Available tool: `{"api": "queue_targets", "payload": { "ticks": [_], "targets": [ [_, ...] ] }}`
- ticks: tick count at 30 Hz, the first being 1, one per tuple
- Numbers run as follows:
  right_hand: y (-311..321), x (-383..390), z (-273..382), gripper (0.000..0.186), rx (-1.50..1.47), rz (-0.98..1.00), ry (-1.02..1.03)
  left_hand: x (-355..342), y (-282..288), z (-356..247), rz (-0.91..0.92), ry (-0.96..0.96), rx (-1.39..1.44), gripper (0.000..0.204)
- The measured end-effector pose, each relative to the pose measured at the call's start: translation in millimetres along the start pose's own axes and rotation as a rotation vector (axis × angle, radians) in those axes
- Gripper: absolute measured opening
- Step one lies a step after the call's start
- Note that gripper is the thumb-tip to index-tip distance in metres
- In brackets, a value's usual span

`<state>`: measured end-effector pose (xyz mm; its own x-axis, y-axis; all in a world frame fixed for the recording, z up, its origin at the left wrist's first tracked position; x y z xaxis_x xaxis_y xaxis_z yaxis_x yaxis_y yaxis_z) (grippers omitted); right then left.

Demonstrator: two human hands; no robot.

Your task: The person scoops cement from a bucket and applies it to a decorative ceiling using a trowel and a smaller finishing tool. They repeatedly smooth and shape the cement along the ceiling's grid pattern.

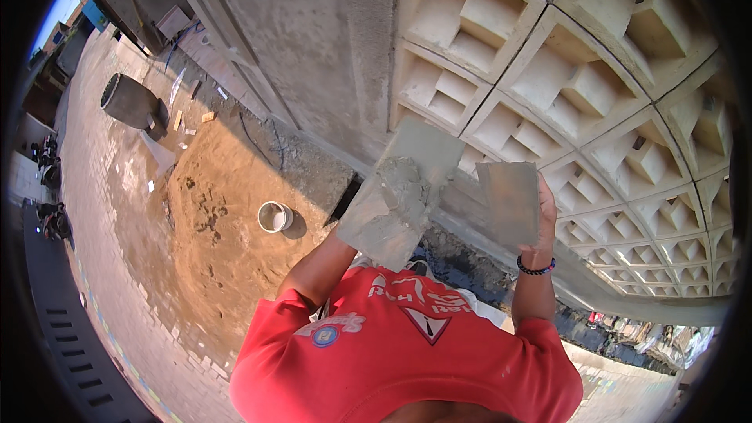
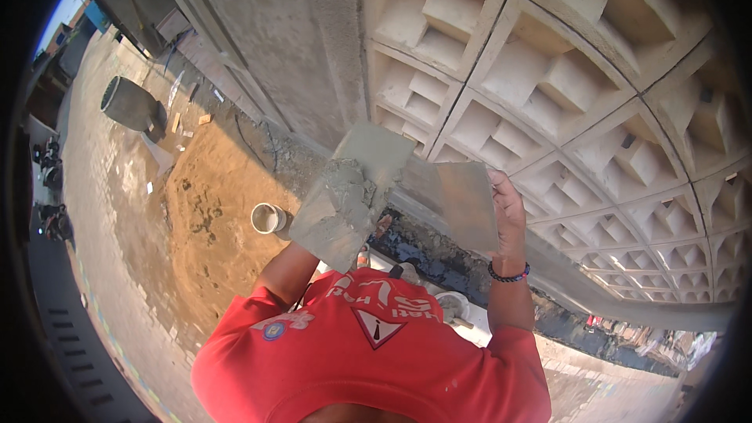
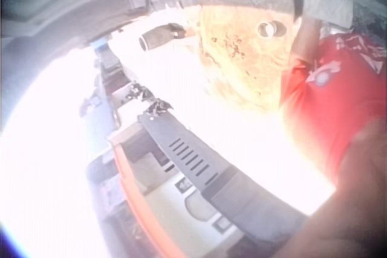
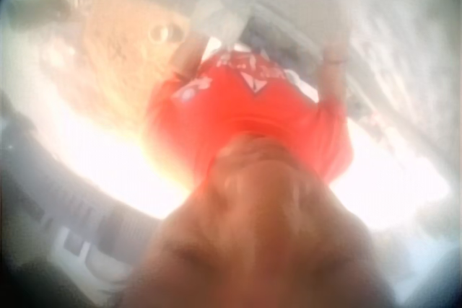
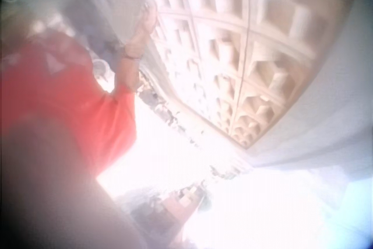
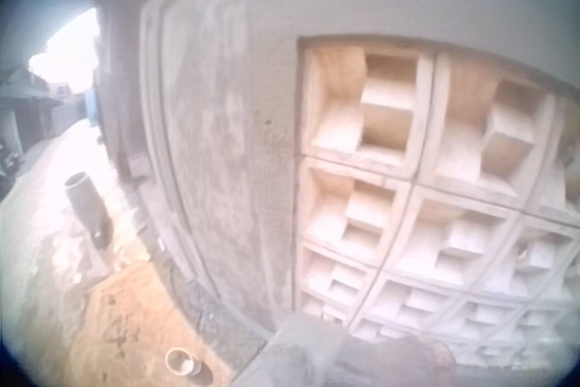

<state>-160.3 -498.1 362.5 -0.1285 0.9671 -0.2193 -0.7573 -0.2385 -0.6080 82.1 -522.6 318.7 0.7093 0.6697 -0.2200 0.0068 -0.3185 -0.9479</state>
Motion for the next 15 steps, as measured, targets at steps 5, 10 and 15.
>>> {"api": "queue_targets", "payload": {
  "ticks": [5, 10, 15],
  "targets": [
    [-21, -23, 29, 0.045, 0.286, -0.032, -0.005, -10, 7, 4, 0.045, 0.102, 0.117, 0.049],
    [-19, -30, 34, 0.033, 0.617, -0.055, -0.090, -13, 65, 14, -0.130, 0.123, 0.027, 0.049],
    [-20, -30, 30, 0.032, 0.701, 0.059, -0.162, -12, 66, 14, -0.231, 0.031, -0.007, 0.046]
  ]
}}
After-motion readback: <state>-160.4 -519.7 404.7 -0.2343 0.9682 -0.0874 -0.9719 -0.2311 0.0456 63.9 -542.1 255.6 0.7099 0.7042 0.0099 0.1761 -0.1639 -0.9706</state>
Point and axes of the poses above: each hand's wrist, its own x-axis away from the middle knuckle, its own y-axis out of the back of the hand, z = x × y, the point moved 3 cm from there along -x, towards the middle knuckle, and after that the axes turned 12 degrees about -x, right-handed, at the moved point
